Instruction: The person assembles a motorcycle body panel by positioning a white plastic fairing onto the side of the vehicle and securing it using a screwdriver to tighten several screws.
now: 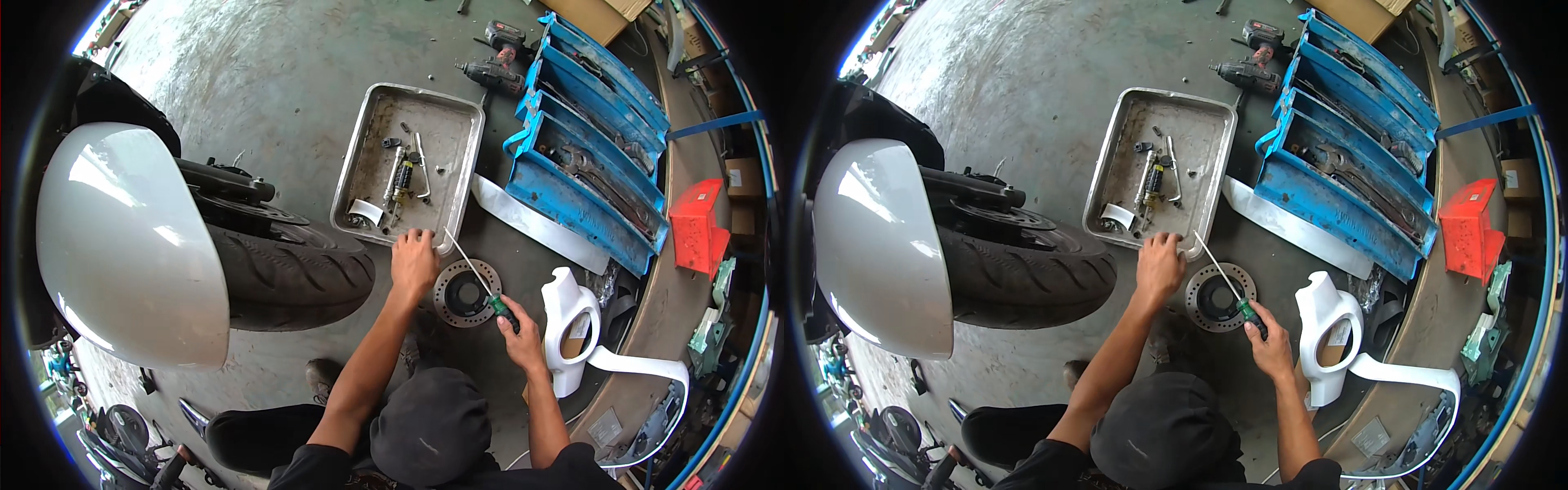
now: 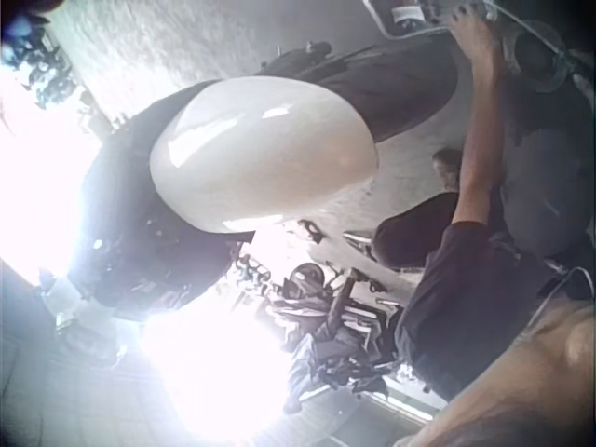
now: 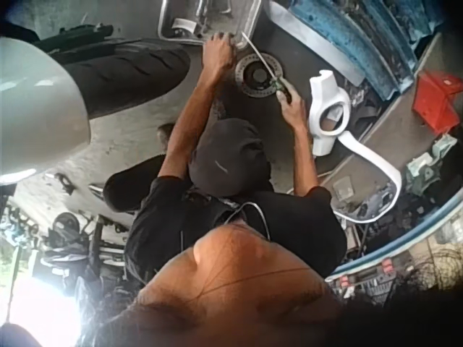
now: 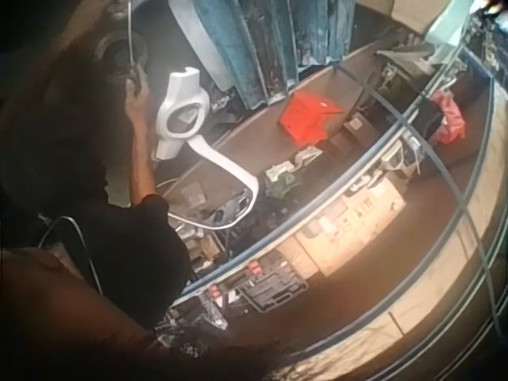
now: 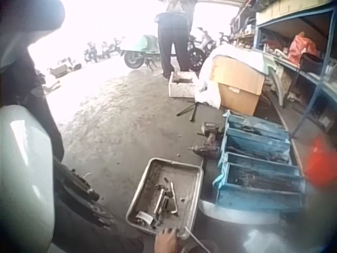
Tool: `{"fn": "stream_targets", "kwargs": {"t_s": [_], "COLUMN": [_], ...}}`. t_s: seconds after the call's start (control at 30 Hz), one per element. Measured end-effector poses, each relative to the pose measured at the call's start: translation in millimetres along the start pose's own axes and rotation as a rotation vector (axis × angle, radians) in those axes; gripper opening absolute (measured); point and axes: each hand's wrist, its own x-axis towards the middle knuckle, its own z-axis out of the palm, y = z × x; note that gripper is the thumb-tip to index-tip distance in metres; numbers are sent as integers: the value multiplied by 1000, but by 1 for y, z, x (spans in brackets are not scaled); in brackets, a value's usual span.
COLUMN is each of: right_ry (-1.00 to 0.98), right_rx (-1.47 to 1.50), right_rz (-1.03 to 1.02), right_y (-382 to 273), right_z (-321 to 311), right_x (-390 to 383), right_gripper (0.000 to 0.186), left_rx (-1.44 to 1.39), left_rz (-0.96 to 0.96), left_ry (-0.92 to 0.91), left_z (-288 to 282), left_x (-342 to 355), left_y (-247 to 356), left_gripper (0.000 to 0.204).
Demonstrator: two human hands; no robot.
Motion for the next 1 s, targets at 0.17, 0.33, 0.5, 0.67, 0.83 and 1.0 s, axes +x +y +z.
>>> {"fn": "stream_targets", "kwargs": {"t_s": [0.17,0.33,0.5,0.67,0.83,1.0], "right_ry": [-48,-86,-113,-134,-148,-330], "right_rx": [17,11,5,85,259,248], "right_rz": [6,21,5,93,276,264], "right_y": [13,19,15,26,20,6], "right_z": [-4,-12,-14,-14,-14,-36], "right_x": [-1,6,21,21,6,4], "right_gripper": [42,42,42,43,47,45], "left_rx": [160,22,96,60,-221,-231], "left_rz": [-232,-264,-290,-324,-49,311], "left_ry": [-98,-75,-83,-163,-97,-617], "left_z": [20,35,37,20,26,6], "left_x": [42,52,53,57,10,-108], "left_y": [-32,-45,-45,-29,-17,-39], "left_gripper": [35,15,22,38,35,35]}}
